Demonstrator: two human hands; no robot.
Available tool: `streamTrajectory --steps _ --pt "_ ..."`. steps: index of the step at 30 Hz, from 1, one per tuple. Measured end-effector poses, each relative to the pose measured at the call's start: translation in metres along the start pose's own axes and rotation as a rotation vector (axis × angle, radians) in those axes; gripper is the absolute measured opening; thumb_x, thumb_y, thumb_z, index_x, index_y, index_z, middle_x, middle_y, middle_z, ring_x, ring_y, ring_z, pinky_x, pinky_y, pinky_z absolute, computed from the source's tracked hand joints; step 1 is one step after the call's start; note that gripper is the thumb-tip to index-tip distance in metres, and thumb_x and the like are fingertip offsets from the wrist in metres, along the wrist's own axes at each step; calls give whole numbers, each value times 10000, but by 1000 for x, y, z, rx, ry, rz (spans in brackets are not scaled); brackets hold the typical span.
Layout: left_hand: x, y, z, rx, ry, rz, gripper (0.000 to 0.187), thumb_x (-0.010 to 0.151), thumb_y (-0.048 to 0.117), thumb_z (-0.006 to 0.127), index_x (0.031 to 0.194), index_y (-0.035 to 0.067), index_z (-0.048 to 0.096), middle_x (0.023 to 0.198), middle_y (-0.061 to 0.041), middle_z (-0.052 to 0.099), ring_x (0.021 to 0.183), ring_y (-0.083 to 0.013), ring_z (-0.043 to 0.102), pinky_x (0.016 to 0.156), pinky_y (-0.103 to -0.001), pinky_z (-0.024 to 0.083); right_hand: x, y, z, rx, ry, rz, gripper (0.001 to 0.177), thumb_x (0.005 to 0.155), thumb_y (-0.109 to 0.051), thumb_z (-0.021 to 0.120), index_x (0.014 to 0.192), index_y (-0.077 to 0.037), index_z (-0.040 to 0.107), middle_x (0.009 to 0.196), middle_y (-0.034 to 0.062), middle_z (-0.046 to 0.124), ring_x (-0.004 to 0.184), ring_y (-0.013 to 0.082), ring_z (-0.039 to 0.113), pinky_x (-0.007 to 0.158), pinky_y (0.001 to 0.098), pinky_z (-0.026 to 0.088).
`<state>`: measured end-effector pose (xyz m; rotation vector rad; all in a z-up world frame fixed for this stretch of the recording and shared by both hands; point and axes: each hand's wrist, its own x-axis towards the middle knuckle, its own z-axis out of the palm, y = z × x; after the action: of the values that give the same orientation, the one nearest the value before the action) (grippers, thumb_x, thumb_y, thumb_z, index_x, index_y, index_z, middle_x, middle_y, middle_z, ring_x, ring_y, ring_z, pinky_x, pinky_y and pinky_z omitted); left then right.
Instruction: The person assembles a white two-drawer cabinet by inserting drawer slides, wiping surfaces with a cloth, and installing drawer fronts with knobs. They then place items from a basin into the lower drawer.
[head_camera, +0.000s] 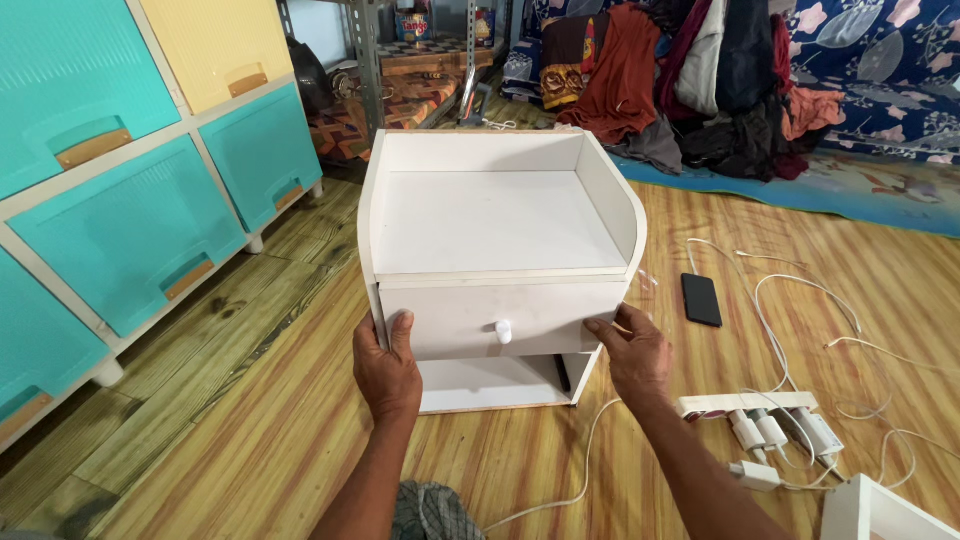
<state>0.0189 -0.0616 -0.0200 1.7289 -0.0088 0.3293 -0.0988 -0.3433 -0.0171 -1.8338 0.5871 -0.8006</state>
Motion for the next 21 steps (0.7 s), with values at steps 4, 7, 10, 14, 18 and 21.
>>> streamTrajectory --steps 4,7,10,14,18,21 --pt "1 5 -7 56 1 -6 617 932 564 633 1297 68 609 1142 -112 689 1034 -268 684 849 -419 562 -3 -1 4 -149 41 14 531 834 -285 819 1283 -44 672 1197 113 744 1081 224 720 909 356 578" --pt "0 16 -14 99 -58 -63 658 881 570 673 1306 73 604 1131 -119 723 1023 -276 700 849 -430 558 3 -11 -3 -291 32 28 514 814 -336 839 1232 -63 716 1171 100 767 1060 215 731 920 375 562" --pt "0 23 -27 188 -122 -51 727 809 559 769 1302 55 588 1137 -156 718 1038 -308 691 851 -454 552 1 -15 -6 -327 -3 30 482 800 -365 842 1180 -82 753 1118 72 794 1023 190 752 909 370 571" --pt "4 30 -29 216 -95 -25 735 706 534 860 1213 53 633 1102 -156 746 1013 -336 707 860 -462 551 5 -16 -9 -283 17 40 464 780 -351 855 1141 -75 762 1060 69 803 973 188 767 867 362 582" --pt "5 30 -28 223 -68 -100 692 668 541 870 1143 78 671 1044 -138 768 977 -332 725 845 -460 558 8 -10 -1 -305 64 86 456 782 -353 864 1109 -49 771 995 109 814 908 209 773 843 362 596" --pt "7 30 -28 267 -78 -96 699 673 552 869 1159 93 666 1069 -137 769 995 -331 722 854 -464 557 10 -8 2 -305 81 40 469 774 -362 867 1094 -34 768 1013 113 808 916 203 764 855 373 584"
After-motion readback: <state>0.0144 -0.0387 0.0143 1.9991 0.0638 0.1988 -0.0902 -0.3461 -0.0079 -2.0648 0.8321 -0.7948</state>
